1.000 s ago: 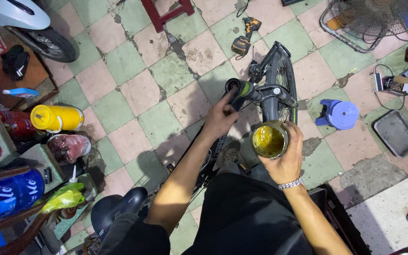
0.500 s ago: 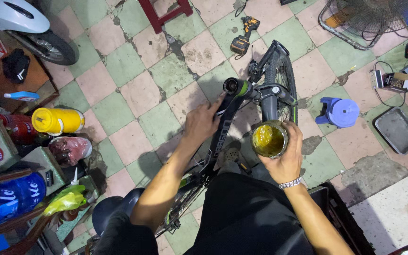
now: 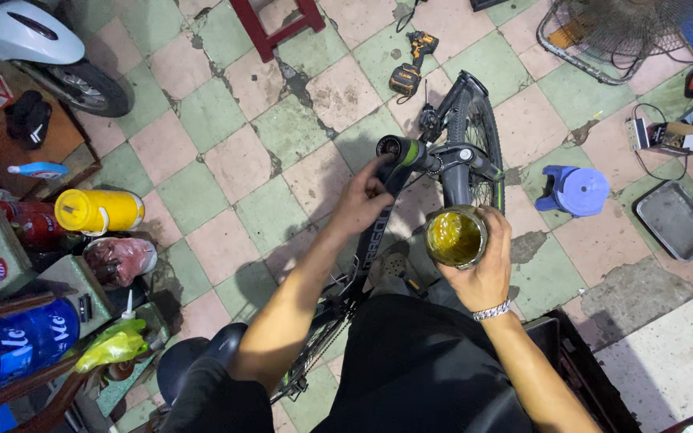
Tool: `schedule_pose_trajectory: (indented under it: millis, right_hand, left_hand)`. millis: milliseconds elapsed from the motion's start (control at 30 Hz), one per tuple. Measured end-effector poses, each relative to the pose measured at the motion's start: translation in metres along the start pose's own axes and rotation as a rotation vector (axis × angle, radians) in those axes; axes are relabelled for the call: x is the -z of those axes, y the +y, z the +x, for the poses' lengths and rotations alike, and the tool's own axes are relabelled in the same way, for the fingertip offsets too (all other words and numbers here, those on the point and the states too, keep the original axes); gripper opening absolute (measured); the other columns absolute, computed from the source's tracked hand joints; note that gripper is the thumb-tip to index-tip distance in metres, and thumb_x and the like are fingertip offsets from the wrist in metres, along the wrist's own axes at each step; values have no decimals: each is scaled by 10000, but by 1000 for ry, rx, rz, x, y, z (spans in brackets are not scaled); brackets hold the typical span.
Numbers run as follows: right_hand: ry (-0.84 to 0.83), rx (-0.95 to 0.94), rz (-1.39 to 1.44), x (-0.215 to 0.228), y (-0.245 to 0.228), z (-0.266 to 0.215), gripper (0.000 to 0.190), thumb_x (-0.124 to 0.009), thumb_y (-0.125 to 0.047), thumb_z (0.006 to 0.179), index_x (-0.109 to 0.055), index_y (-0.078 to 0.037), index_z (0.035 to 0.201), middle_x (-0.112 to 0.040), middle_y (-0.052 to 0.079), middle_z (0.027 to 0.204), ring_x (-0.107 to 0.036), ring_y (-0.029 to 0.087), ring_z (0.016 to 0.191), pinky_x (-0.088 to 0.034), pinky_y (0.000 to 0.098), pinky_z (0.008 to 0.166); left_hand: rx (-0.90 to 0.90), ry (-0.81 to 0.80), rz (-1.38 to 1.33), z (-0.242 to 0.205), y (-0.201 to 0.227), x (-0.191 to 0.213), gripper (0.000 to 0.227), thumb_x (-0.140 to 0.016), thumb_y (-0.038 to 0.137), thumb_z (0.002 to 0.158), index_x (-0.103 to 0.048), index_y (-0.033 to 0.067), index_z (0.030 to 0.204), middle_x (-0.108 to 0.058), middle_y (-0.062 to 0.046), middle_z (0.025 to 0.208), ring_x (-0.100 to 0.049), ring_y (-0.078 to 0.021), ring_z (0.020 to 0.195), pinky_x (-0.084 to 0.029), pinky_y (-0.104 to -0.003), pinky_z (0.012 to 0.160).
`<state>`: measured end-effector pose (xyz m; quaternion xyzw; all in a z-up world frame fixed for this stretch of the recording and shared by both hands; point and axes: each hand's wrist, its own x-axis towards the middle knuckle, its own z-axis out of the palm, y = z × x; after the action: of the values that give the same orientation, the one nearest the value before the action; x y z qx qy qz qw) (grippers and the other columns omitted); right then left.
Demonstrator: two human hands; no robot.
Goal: The person cleans grease and dirt from bicycle fork components using a cloth, applies new grease from a container, and reassembles the fork bearings and steering tube into the frame.
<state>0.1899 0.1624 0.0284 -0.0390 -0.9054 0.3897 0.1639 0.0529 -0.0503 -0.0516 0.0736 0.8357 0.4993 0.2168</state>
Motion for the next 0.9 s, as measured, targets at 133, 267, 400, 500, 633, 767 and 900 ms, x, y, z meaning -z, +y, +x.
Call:
schedule_pose_trajectory:
  millis: [133,267,400,500,633,767,900]
  right_hand:
    - [-3,-2,8,-1,2,-2,928,-906,-148,635,-426,-29,1420,-502,235,1414,-540,443,1309,-486,481,1088]
    - [-18,3,10,-2,2,0,955,-920,-165,633,-409,-19,1427,-487,250,1422,-529,456,1301,-476,487,1077]
    - [-17,2,11,-3,2,1,961,-903,-140,619,-406,-25,1433,-493,240,1419,-530,456,1305,-472,486,1089]
    - [-18,2,17,-4,2,1,969,-898,-130,603,-404,-21,1429,-493,243,1414,-525,457,1302,-467,488,1087]
    - [-9,-20,24,-3,4,0,951,-907,-135,633,-407,-18,1433,-495,246,1415,-530,446,1303,-472,478,1083]
    - [16,-12,20,1,7,0,944,-906,-134,629,-410,-16,1424,-498,242,1405,-530,444,1309,-472,478,1098]
    - [43,0,7,9,5,6,938,-904,-133,645,-416,-4,1436,-494,251,1412,-527,449,1310,-467,482,1108]
  left_hand:
    - [31,57,-241,3,0,-7,848,-703,69,816,-402,207,1596,-691,-37,834,-653,-143,723,-565,-307,680]
    - [200,-28,-68,-14,33,-19,993,-717,165,857,-143,212,1666,-691,-96,819,-646,-178,682,-601,-310,676]
    - [33,-12,-179,-12,45,-37,1110,-710,122,815,39,129,1633,-740,-99,973,-729,-163,772,-597,-302,731]
    - [-48,47,-211,-7,42,-48,1072,-712,149,834,-24,110,1654,-786,-124,939,-730,-182,770,-575,-312,730]
    - [23,107,-316,-8,50,-52,1065,-683,129,837,21,95,1635,-776,-93,913,-728,-155,770,-579,-293,734]
    - [-162,-30,-455,-29,79,-33,804,-669,89,868,-390,103,1622,-755,-126,1055,-701,-183,891,-582,-298,792]
    - [-304,112,18,-71,110,1,591,-696,86,861,-600,138,1442,-688,-128,1100,-712,-234,885,-581,-313,790]
